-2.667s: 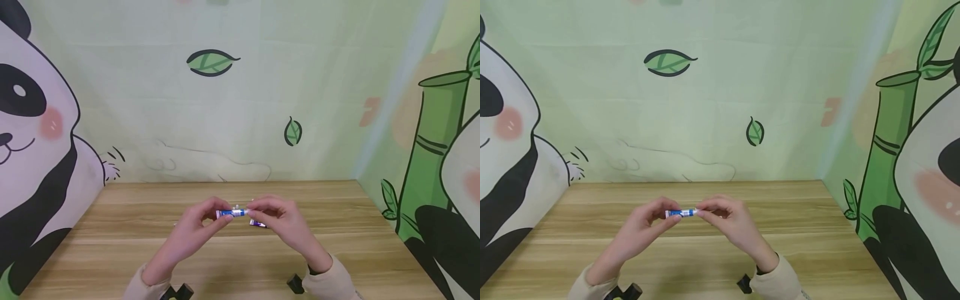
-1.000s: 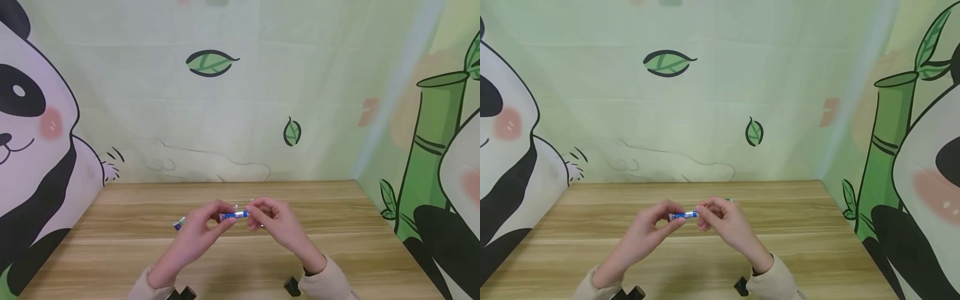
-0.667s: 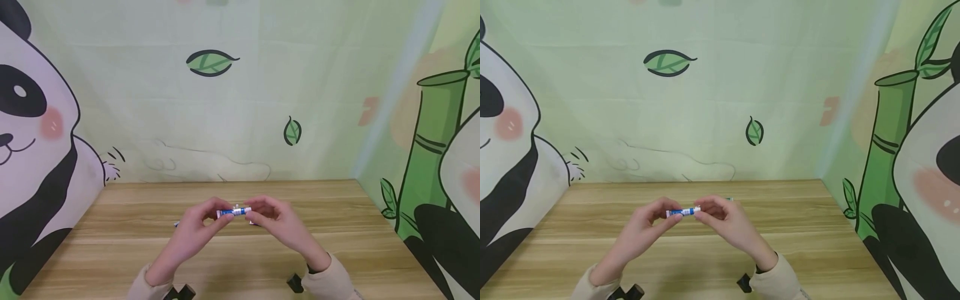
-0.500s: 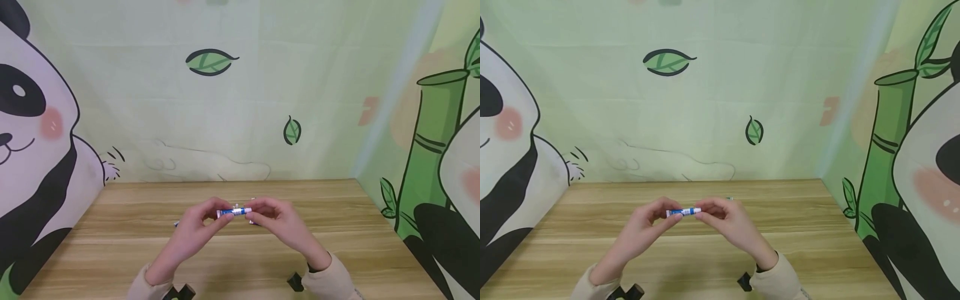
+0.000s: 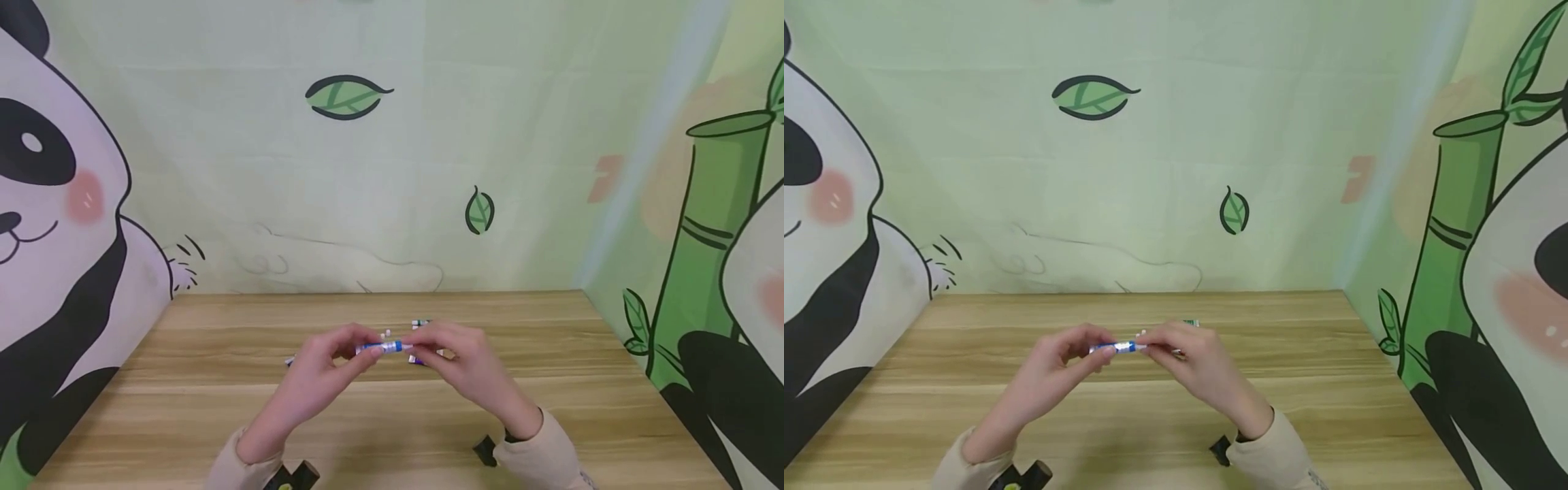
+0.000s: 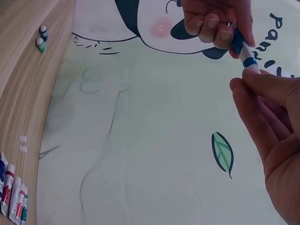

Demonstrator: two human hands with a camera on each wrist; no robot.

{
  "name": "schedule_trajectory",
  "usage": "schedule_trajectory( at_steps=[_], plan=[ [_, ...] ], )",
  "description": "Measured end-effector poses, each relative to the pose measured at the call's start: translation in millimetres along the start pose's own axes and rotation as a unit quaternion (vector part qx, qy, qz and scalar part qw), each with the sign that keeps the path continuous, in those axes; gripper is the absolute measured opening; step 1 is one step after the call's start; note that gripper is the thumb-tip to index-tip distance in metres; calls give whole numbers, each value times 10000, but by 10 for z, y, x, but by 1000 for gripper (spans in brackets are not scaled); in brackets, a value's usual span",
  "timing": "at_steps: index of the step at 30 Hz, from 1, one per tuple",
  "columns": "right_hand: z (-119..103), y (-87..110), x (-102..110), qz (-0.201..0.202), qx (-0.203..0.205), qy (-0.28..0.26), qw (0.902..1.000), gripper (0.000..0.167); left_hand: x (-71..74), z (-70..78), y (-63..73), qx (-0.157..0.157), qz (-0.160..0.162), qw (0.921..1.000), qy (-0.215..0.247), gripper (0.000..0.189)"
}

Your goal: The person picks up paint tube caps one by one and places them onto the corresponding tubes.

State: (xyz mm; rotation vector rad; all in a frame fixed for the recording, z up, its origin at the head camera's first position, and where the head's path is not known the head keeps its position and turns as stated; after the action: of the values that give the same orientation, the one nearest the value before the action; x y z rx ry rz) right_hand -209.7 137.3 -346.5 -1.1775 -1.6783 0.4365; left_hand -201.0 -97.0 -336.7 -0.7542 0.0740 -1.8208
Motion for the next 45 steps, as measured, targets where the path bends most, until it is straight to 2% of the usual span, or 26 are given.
schedule_trajectory(
  at_steps=[3,7,12,17,21,24,29,33,39,42,45],
  plan=[
    [22,2,16,-11,327,202,9993,34,2,8,-6,-37,-20,10000,22,11],
    [33,4,16,-27,313,106,9994,30,6,9,-5,-178,-3,9998,-25,12],
    [9,18,-4,19,-137,7,9999,21,6,8,9,-277,7,9996,13,12],
    [-25,37,-23,-9,-602,41,9982,6,-20,19,26,-599,53,9982,83,12],
    [-16,46,-49,-36,-726,12,9974,20,-60,29,31,-1059,129,9943,73,11],
    [0,50,-71,-105,-857,-34,9963,30,-82,37,32,-1209,165,9925,31,10],
    [18,51,-68,-121,-1150,-108,9932,29,-80,30,23,-938,202,9954,-89,11],
    [17,48,-29,-74,-1304,-80,9914,12,-58,7,18,-690,245,9972,-157,12],
    [-7,29,15,-36,-891,-156,9959,24,-28,-9,12,-570,252,9980,-47,13],
    [-24,27,14,-15,-756,-218,9969,23,-24,-7,8,-561,245,9981,-21,13],
    [-42,30,1,20,-835,-253,9962,19,-28,-6,14,-546,213,9983,-34,13]
  ],
)
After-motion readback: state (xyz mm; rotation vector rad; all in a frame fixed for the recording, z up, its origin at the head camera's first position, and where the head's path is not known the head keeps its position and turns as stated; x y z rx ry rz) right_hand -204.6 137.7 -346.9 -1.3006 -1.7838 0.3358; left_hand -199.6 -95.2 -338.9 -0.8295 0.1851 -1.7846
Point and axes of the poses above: each hand's wrist, its own y-axis away from the middle knuckle, its own x-axis out of the back of the hand, z = x × y, the point moved 1 cm from there along -y, towards the middle knuckle, and after that the axes turned 3 degrees about y, right-handed, at the moved point
